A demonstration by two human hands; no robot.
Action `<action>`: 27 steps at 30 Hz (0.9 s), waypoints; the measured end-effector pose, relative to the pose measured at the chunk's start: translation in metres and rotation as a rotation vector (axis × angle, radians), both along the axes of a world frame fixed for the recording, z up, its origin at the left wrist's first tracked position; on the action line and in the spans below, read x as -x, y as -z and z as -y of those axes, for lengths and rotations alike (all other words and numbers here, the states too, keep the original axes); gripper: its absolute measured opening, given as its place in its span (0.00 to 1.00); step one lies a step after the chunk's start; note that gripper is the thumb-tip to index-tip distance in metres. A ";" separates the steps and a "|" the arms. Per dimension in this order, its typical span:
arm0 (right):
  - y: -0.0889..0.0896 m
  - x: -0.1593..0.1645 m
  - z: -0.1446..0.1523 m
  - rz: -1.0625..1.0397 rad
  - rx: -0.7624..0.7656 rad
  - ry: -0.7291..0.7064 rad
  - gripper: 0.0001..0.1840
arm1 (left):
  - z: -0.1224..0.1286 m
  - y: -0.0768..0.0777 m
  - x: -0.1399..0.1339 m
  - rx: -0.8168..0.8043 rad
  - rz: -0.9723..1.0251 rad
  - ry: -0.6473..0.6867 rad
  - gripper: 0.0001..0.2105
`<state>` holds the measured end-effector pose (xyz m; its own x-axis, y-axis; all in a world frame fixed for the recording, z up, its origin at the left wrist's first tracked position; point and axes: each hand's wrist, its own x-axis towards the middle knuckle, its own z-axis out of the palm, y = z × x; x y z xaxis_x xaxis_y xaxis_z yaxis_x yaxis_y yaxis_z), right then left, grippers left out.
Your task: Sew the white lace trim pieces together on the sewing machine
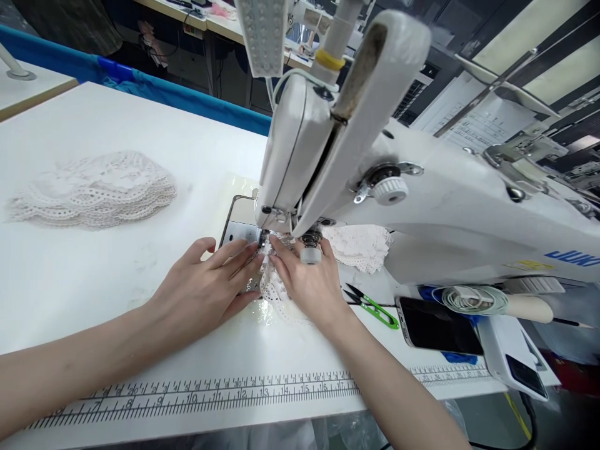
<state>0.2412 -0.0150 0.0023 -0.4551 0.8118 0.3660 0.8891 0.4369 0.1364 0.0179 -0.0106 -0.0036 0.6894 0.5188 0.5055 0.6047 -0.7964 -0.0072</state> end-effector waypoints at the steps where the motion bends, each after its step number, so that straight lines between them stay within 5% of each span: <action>1: -0.001 -0.001 0.000 0.001 -0.011 -0.004 0.16 | 0.000 0.000 0.000 -0.008 -0.003 -0.001 0.17; 5: -0.006 -0.004 0.004 -0.062 -0.026 -0.083 0.15 | 0.000 0.000 -0.001 -0.076 -0.060 -0.035 0.16; 12: -0.012 -0.004 0.014 -0.274 0.213 -0.164 0.13 | -0.006 -0.008 -0.001 -0.078 -0.053 0.057 0.13; 27: -0.013 0.006 0.012 -0.426 0.320 -0.004 0.15 | -0.050 -0.014 -0.005 0.502 0.104 0.037 0.16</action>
<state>0.2355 -0.0270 0.0158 -0.3235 0.9117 0.2534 0.8348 0.4010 -0.3772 0.0234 0.0392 0.0105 0.6717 0.6911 0.2670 0.5530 -0.7075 0.4401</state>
